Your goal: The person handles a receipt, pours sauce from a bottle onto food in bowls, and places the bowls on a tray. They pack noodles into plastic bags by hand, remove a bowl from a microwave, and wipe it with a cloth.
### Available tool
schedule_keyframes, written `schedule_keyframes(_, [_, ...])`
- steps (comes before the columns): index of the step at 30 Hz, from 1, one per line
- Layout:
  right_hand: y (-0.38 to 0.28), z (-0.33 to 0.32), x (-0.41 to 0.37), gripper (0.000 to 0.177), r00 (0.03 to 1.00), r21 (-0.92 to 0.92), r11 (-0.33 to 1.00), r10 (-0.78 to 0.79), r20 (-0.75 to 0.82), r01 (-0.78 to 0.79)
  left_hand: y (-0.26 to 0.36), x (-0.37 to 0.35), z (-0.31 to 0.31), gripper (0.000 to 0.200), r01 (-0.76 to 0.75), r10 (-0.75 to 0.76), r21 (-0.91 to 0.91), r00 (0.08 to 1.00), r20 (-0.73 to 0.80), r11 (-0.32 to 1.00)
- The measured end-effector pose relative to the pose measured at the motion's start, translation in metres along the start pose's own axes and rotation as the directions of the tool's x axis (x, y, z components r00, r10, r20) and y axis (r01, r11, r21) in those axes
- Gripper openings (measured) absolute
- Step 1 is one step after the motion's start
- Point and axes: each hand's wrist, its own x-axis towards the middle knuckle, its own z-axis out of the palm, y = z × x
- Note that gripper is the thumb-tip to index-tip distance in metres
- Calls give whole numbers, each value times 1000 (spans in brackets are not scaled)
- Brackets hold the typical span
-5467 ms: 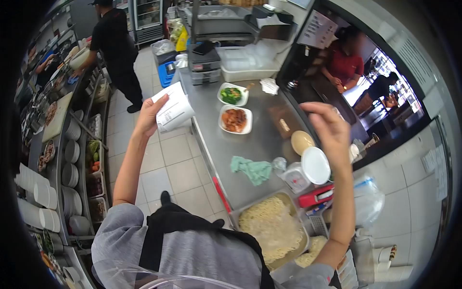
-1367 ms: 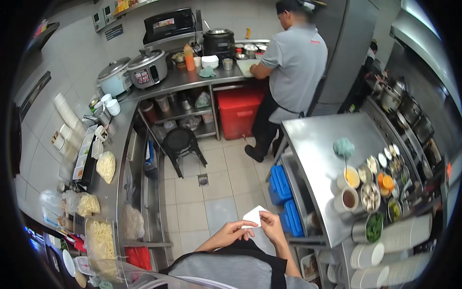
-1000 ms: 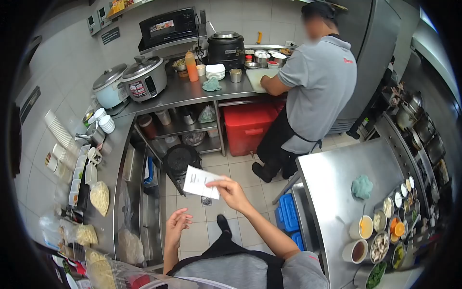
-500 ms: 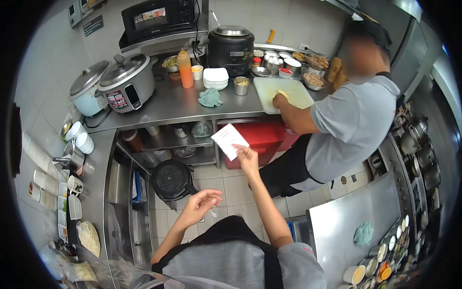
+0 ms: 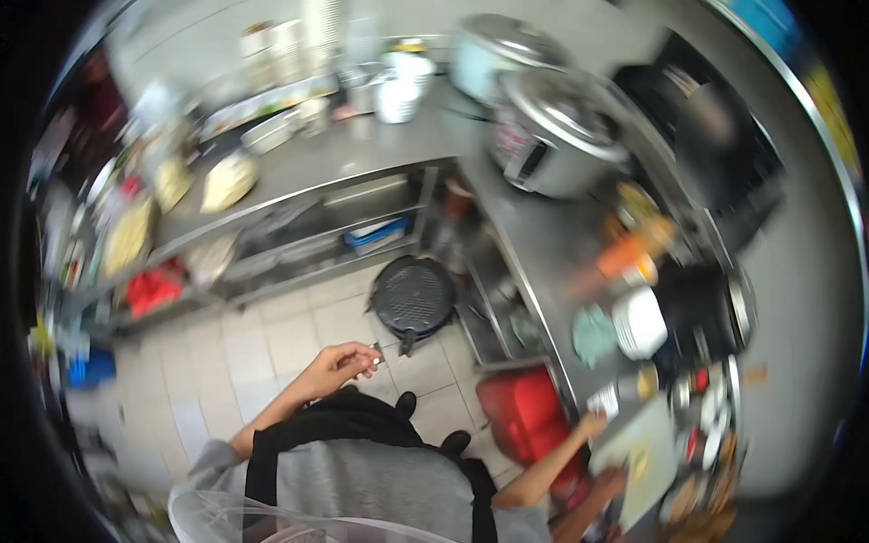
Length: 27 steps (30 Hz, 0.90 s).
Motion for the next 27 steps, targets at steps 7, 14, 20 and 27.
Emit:
schedule_keyframes(7, [-37,-20,36,49,698,-142,895,422,579,-424,18,-15,6,22,-63,45,-83,977,-206,995])
schedule_keyframes(14, [-77,-15,51,62,791,-10,921,341,508,-390,95,-55,-49,37,-327,413,273,830,-374,905])
schedule_keyframes(20, [-212,2,-60,50,991,168,977,-121,-58,129,169,-147,-105,88,-901,967,373,153,-205,222])
schedule_keyframes(27, [-587,5,-333,52,535,889,457,-741,406,-42,168,-235,-177,62,-855,953,493,-265,-144,-163])
